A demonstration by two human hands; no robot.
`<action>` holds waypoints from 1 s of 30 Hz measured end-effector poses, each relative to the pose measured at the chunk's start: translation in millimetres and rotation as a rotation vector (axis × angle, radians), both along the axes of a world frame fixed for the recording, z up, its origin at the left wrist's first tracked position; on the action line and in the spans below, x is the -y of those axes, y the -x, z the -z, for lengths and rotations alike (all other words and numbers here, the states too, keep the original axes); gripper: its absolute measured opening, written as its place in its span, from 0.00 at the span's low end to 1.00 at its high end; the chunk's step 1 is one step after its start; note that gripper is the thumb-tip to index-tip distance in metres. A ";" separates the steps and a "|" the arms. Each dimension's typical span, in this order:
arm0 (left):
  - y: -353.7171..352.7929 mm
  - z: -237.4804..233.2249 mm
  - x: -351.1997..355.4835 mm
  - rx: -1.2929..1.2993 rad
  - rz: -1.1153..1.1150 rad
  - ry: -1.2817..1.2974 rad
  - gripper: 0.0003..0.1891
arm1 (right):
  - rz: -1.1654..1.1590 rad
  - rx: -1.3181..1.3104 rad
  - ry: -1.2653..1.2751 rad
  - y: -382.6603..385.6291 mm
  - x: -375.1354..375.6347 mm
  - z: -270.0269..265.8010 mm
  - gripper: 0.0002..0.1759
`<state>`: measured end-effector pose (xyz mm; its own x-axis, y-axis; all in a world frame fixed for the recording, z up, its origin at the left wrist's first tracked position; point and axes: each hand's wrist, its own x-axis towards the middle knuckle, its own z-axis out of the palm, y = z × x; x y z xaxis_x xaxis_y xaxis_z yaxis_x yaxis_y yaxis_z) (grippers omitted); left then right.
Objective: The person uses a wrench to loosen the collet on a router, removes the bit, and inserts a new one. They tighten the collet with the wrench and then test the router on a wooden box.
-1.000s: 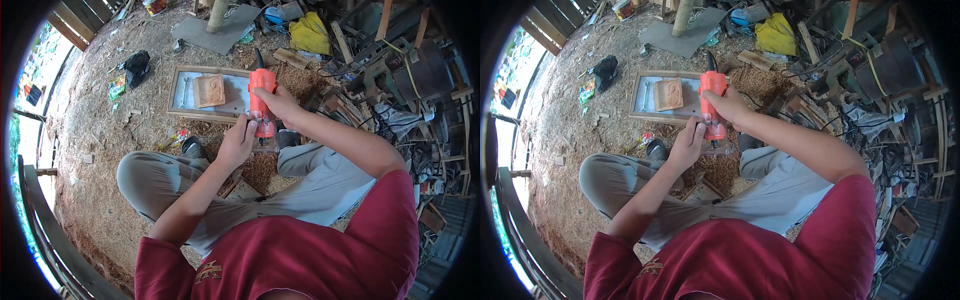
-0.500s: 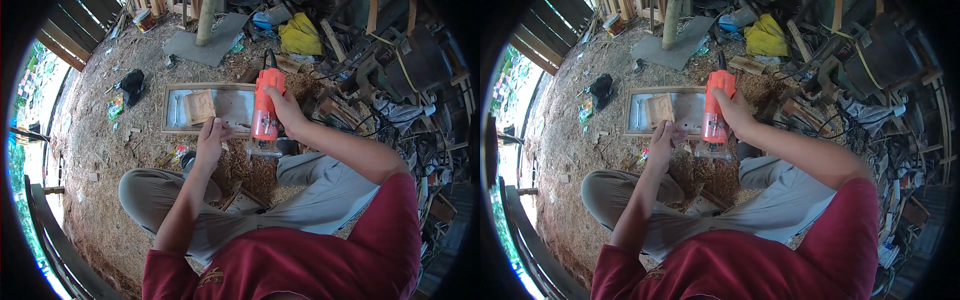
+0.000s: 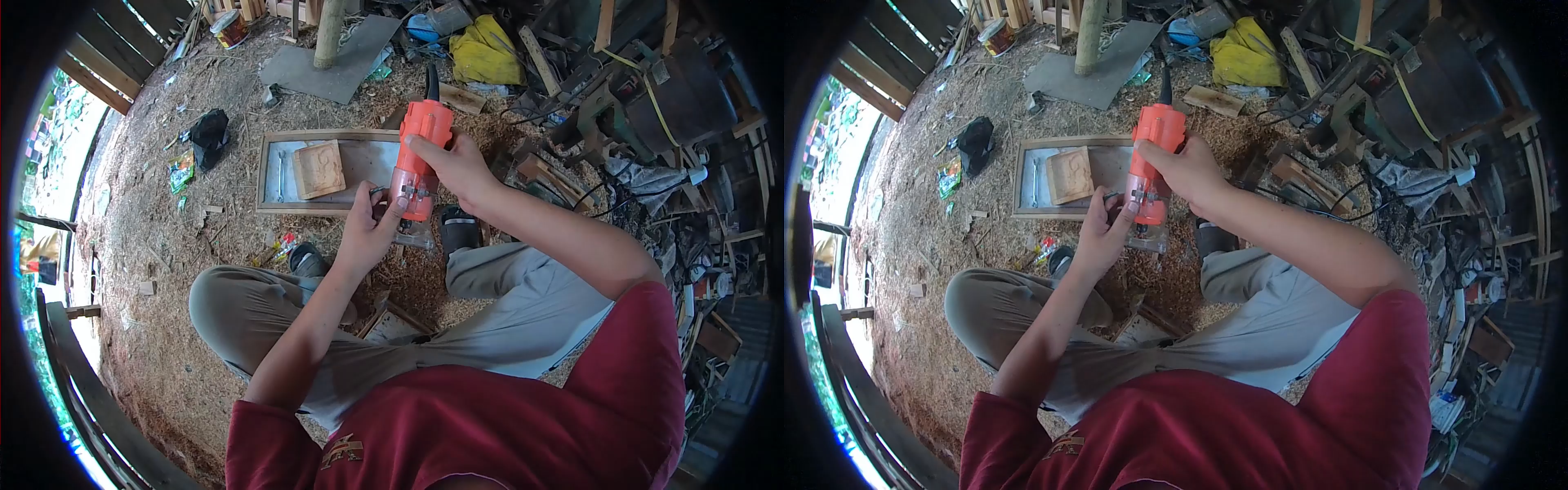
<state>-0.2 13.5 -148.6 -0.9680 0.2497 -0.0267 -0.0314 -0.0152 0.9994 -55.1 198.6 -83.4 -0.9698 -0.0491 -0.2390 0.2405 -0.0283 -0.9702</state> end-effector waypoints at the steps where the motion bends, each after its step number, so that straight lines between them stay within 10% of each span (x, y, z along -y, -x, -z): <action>1: -0.5 3.5 1.6 0.025 0.033 -0.029 0.14 | 0.006 -0.017 -0.011 -1.2 1.3 1.0 0.21; 16: -18.3 -14.0 2.2 -0.214 -0.068 0.012 0.32 | -0.049 -0.096 0.297 -16.9 7.3 -16.7 0.40; 30: -18.5 -7.9 35.8 -0.181 0.121 -0.196 0.30 | -0.244 -0.518 0.030 -28.1 1.0 -31.7 0.45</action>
<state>18.3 -22.3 -140.7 -0.9155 0.3467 0.2042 0.1340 -0.2158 0.9672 -27.0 197.6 -51.7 -0.9197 -0.2854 0.2695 -0.2634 -0.0605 -0.9628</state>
